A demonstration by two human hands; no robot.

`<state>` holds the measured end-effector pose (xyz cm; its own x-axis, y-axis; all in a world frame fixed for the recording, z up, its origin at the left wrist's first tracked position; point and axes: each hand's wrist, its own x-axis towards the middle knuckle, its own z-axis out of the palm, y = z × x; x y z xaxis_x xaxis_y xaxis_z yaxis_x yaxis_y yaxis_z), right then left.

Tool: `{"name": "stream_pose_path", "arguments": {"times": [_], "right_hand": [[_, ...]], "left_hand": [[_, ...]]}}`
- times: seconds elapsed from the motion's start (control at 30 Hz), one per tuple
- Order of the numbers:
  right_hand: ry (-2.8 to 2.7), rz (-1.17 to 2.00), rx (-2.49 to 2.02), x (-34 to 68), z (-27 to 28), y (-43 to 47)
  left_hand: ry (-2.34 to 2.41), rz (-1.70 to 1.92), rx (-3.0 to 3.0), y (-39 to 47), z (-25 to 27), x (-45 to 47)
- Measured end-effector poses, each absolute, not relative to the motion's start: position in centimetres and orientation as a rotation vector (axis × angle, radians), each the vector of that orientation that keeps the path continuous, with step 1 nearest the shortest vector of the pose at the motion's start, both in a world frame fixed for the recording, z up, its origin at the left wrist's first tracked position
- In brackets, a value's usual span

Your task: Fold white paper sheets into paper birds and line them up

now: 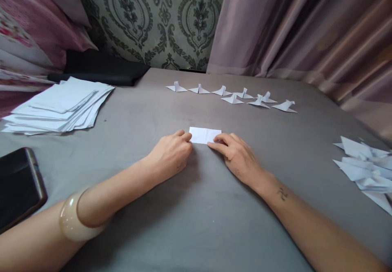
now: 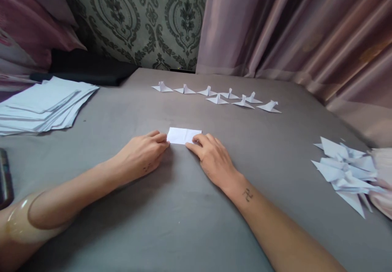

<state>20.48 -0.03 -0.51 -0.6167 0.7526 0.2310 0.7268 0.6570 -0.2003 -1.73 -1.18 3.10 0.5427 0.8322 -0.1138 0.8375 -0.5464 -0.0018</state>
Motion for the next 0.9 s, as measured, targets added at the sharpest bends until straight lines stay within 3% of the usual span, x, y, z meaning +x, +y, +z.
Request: {"name": "stream_pose_path", "arguments": {"times": [0.33, 0.53, 0.9], "right_hand": [[-2.329, 0.193, -1.262, 20.6, -0.8, 0.3], [-2.250, 0.296, -1.238, 20.6, -1.1, 0.7], [-1.774, 0.458, -1.235, 20.6, -1.4, 1.7]], "left_hand": [[1.406, 0.494, 2.753, 0.2, 1.2, -1.7], [1.108, 0.510, 2.582, 1.8, 0.6, -1.3], [1.213, 0.639, 2.674, 2.4, 0.4, -0.4]]}}
